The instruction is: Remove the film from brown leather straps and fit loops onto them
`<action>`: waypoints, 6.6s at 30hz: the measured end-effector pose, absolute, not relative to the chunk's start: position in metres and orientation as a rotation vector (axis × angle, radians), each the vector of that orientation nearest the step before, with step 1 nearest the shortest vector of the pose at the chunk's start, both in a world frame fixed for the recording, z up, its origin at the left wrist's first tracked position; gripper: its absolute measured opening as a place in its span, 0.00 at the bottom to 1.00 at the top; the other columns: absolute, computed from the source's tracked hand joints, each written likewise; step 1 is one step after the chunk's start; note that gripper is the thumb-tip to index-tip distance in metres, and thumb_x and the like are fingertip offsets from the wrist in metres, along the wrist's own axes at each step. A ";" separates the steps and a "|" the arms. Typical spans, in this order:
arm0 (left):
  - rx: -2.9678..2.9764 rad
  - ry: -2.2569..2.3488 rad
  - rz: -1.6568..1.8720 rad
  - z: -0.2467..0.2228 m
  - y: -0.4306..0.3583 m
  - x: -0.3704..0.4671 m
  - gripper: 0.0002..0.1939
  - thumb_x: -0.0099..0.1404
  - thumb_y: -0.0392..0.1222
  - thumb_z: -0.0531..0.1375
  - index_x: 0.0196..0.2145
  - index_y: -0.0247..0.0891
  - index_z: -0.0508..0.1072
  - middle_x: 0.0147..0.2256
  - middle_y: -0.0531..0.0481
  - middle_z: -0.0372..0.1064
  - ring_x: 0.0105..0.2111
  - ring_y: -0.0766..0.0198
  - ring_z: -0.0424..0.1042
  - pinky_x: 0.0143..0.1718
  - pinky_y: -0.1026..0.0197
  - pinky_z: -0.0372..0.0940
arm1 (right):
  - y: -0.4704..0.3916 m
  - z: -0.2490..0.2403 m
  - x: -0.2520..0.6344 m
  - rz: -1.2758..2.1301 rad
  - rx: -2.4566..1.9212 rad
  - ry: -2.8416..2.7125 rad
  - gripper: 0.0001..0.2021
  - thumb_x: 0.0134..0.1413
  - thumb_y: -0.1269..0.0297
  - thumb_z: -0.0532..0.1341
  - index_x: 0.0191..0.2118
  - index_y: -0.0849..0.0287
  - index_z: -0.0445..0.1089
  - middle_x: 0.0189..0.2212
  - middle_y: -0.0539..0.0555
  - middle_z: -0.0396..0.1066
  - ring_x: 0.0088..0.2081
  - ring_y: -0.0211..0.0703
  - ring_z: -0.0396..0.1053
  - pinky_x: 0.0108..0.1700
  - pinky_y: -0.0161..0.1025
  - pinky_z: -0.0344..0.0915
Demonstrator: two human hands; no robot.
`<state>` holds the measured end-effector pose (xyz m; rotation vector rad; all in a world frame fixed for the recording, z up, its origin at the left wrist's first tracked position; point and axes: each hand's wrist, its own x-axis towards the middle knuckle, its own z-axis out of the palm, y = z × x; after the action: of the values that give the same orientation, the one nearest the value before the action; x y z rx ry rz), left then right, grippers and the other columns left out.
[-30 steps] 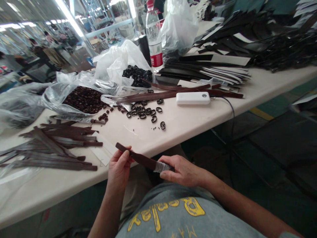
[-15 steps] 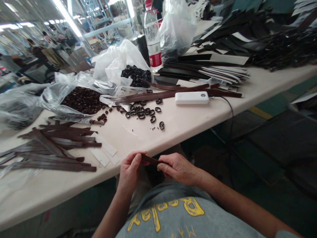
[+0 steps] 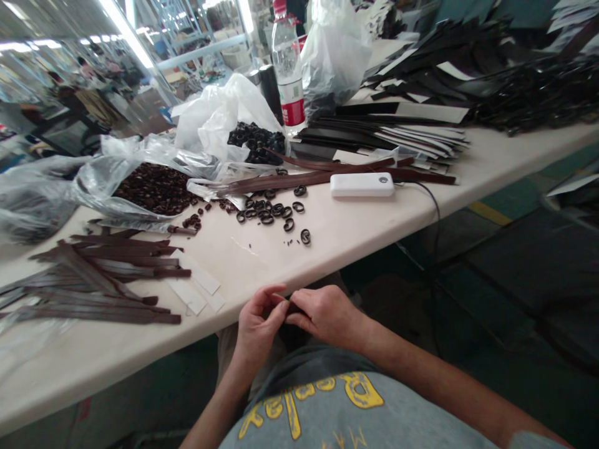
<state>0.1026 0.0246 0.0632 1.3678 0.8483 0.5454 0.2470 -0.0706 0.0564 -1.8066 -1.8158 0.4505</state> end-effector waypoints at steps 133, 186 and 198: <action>1.158 0.670 0.441 0.074 0.038 0.143 0.16 0.47 0.46 0.74 0.33 0.38 0.80 0.30 0.52 0.77 0.29 0.66 0.72 0.35 0.65 0.67 | -0.084 0.059 0.262 0.341 -1.685 -1.444 0.16 0.70 0.58 0.51 0.30 0.57 0.65 0.24 0.49 0.69 0.23 0.37 0.63 0.28 0.35 0.53; 1.335 0.614 0.450 0.067 0.039 0.116 0.08 0.55 0.45 0.70 0.34 0.41 0.83 0.33 0.48 0.78 0.36 0.60 0.74 0.39 0.62 0.68 | -0.082 0.063 0.262 0.909 -1.523 -1.304 0.12 0.66 0.61 0.55 0.35 0.60 0.70 0.24 0.49 0.70 0.25 0.37 0.67 0.29 0.32 0.60; 1.410 0.698 0.503 0.067 0.054 0.117 0.10 0.55 0.46 0.70 0.33 0.38 0.83 0.34 0.46 0.78 0.37 0.58 0.74 0.40 0.61 0.68 | -0.080 0.056 0.266 0.943 -1.549 -1.293 0.10 0.65 0.62 0.57 0.35 0.60 0.70 0.23 0.48 0.71 0.25 0.37 0.68 0.29 0.32 0.61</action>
<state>0.1165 0.0543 0.0669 1.4103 0.6975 0.5032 0.2659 -0.0796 0.0558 -1.5493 -1.2926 0.9426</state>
